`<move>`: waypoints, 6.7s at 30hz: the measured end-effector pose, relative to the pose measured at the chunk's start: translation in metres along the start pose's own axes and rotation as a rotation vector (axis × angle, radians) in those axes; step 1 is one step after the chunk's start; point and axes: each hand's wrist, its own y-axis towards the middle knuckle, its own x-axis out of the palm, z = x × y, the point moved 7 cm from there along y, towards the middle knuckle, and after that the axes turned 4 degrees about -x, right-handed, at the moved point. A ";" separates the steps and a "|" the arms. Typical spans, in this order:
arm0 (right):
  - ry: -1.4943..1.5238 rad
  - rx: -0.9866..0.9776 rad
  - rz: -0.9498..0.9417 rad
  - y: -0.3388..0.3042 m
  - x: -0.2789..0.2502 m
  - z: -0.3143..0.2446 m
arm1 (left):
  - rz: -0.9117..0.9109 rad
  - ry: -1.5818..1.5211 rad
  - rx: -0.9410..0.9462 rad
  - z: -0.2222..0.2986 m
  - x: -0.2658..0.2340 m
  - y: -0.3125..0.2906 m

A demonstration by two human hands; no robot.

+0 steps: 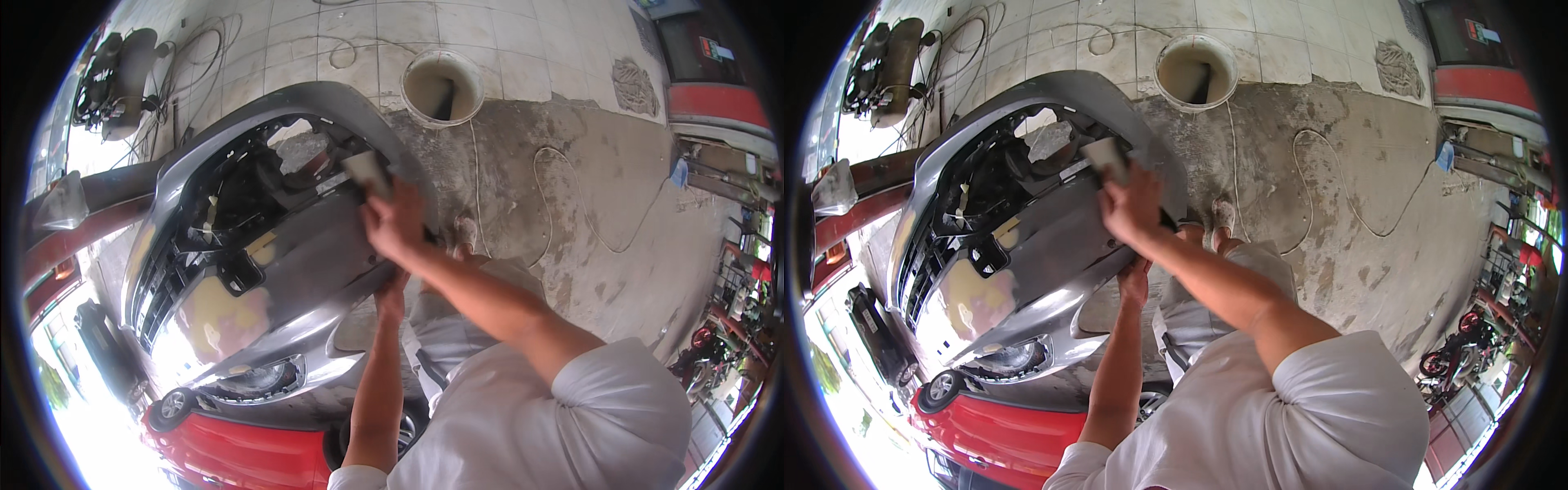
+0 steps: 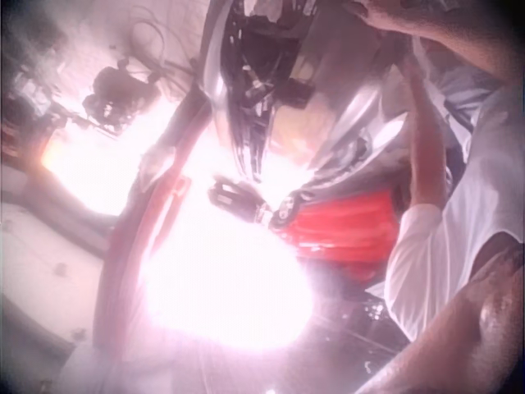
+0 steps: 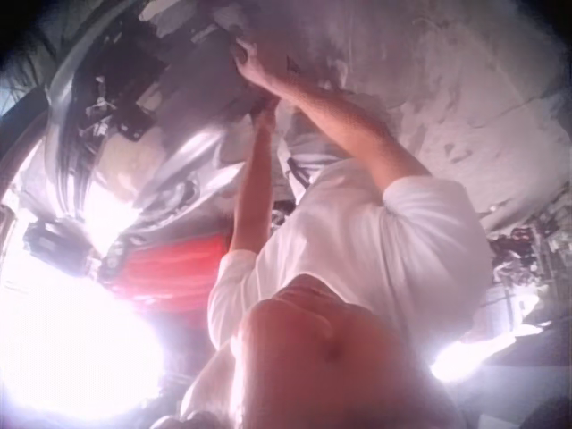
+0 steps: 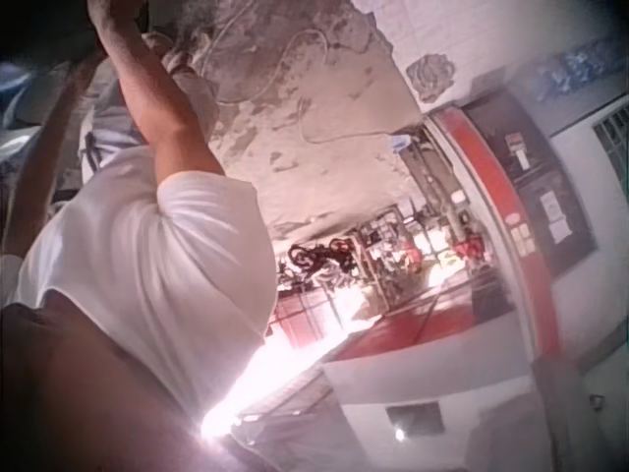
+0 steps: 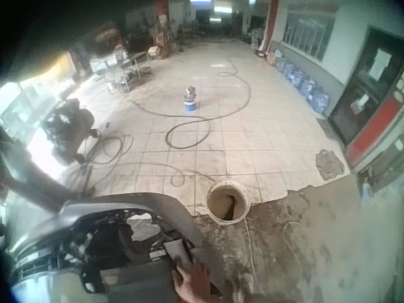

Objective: The person scrubs a detached car bumper with a sponge and water, then wipes it with a cloth. The person repeatedly scrubs and wipes different sections of the bumper surface.

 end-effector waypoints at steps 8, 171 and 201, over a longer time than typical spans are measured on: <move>0.359 -0.625 -0.163 -0.013 0.004 -0.145 | -0.151 -0.063 -0.092 -0.054 -0.037 0.018; 0.551 -1.248 -0.878 0.063 0.049 -0.195 | 1.735 1.184 0.455 0.327 -0.142 -0.095; 0.581 -1.248 -0.809 0.062 0.038 -0.144 | 1.735 1.192 0.461 0.325 -0.145 -0.098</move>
